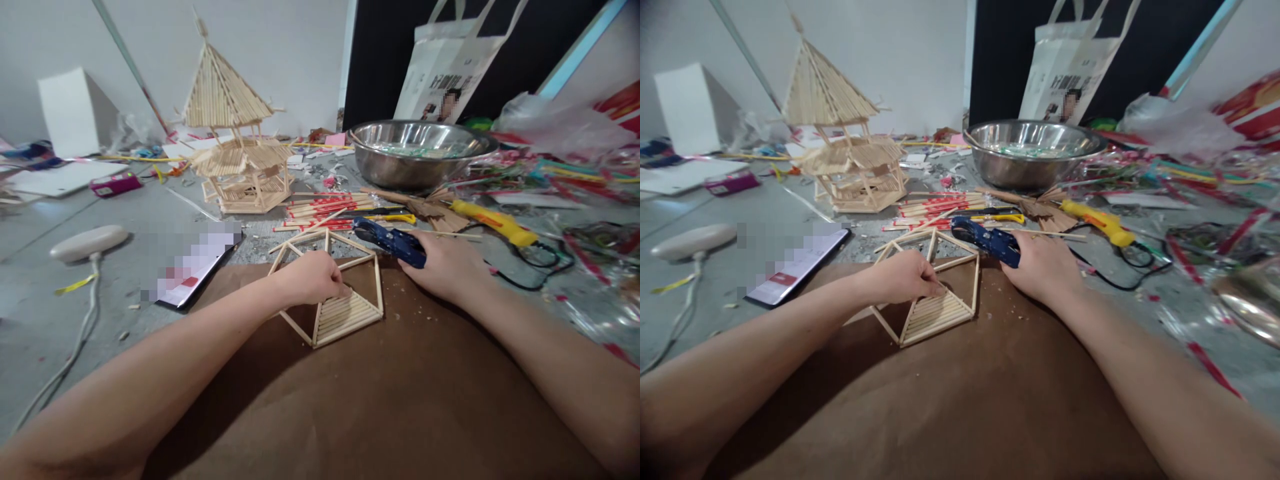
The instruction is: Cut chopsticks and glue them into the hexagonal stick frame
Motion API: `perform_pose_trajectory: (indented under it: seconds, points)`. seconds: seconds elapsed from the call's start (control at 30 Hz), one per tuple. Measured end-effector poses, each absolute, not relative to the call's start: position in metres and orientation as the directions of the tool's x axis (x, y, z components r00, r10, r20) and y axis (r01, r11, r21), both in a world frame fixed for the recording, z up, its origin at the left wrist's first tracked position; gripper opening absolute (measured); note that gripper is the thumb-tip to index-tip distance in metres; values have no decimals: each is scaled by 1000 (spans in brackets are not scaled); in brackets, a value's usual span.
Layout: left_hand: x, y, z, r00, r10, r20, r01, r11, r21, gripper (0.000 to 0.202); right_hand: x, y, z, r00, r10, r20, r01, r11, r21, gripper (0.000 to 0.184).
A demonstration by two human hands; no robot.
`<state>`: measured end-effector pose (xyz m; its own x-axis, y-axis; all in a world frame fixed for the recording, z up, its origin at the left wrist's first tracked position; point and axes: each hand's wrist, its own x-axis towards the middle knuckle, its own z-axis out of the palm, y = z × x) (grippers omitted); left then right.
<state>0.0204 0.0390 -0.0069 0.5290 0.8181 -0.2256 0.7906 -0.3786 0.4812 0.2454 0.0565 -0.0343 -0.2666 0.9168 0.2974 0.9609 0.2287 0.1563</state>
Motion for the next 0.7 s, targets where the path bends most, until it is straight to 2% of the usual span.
perform_pose_trajectory:
  seconds: [0.53, 0.63, 0.7]
  points:
    - [15, 43, -9, 607, 750, -263, 755, -442, 485, 29, 246, 56, -35, -254, 927, 278, 964, 220, 146, 44]
    - [16, 42, -7, 609, 761, -224, 732, -430, 528, 29, 246, 55, -34, -270, 911, 311, 961, 237, 140, 47]
    - [17, 41, -4, 577, 805, -138, 706, -405, 581, 29, 246, 54, -33, -292, 893, 343, 956, 263, 130, 49]
